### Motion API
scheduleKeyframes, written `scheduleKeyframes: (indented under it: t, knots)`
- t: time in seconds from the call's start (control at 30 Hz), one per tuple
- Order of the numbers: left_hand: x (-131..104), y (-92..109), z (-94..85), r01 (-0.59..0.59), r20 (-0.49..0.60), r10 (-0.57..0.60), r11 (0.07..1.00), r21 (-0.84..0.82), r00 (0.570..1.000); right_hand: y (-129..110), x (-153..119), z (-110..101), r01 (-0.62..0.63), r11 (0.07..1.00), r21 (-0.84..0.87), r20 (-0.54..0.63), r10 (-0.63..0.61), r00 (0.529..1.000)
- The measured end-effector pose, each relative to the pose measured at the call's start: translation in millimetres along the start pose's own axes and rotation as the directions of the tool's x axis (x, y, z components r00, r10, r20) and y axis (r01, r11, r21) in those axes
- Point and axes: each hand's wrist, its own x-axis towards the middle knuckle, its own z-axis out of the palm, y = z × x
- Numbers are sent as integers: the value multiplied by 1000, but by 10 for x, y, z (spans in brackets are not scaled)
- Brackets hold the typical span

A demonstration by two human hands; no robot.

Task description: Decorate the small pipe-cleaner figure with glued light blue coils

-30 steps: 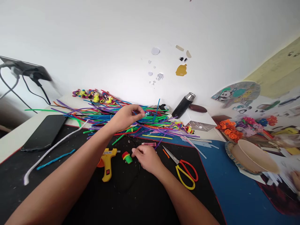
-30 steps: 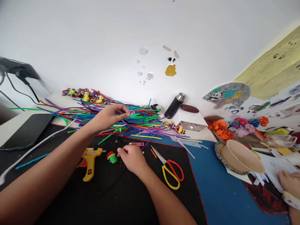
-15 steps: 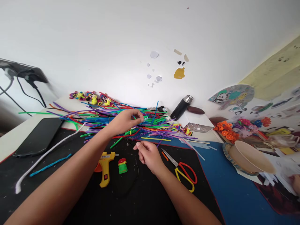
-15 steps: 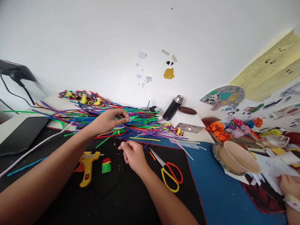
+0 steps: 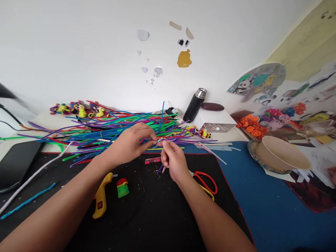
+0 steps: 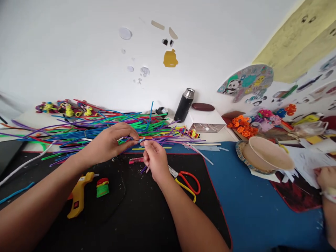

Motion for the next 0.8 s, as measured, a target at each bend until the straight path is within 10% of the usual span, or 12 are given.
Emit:
scheduleKeyframes:
  t: [0.47,0.8]
  knots:
    - [38,142,78,-176,27,174,963,204,984,-63,39,-15,-23,995,94,20,21,1000]
    - [-11,74,64,-34,33,31,996,86,999,-88,25,-14,-112,981,157,36,108,994]
